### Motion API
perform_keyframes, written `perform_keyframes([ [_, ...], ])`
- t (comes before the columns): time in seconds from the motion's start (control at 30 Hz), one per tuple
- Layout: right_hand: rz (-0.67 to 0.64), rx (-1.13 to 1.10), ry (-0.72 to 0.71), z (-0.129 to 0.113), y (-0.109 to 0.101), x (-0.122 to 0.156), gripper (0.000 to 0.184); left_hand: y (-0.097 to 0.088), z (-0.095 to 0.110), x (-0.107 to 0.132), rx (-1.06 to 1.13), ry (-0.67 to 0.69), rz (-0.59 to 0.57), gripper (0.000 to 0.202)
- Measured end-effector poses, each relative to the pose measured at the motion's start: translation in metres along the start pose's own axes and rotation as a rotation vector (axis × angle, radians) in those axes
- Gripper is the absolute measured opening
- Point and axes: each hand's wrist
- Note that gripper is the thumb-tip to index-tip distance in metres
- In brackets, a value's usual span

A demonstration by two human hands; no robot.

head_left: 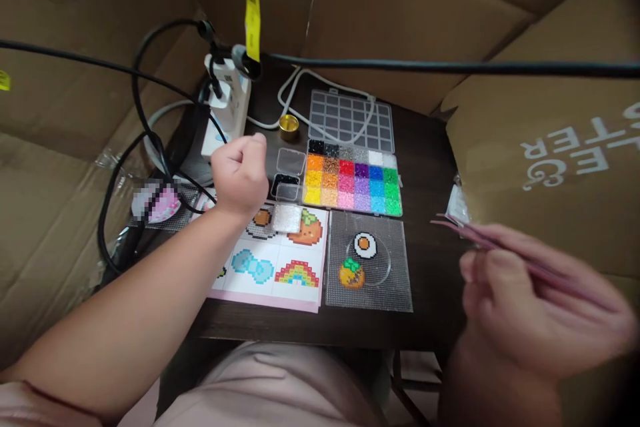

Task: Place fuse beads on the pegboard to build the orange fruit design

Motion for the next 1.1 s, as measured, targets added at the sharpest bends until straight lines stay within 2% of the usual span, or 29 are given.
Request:
perform_keyframes([
  [0.1,-0.138,0.008,0.018,-0.011,0.033,-0.035,0.013,-0.002,0.009,0.002,-0.085,-0.017,-0.059,0.047],
  [0.17,-0.317,0.015,0.001,-0.011,0.054,-0.044,0.012,-0.003,0.014,0.002,-0.133,-0.036,-0.068,0.047],
  [0.3,-0.640,-0.038,0.022,0.007,0.089,-0.027,0.009,-0.003,0.018,0.002,-0.165,-0.055,-0.045,0.047],
  [0.37,-0.723,-0.070,0.094,0.019,0.097,-0.011,0.009,-0.003,0.018,0.003,-0.166,-0.068,-0.045,0.048],
  [0.57,-0.687,-0.179,0.168,0.039,0.099,0.019,0.011,-0.002,0.018,0.006,-0.142,-0.082,-0.088,0.049],
  [0.83,-0.708,-0.185,0.365,0.041,0.111,0.016,0.016,-0.003,0.011,0.009,-0.093,-0.143,-0.082,0.051],
  [1.1,-0.661,-0.150,0.275,0.039,0.118,0.015,0.011,-0.003,0.006,0.012,-0.099,-0.165,-0.078,0.052],
])
Point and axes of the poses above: each hand's wrist, its own x-axis away from the middle knuckle, its own y-axis out of the palm, z = x × y, and after that the axes turned 12 degrees about z, right-handed
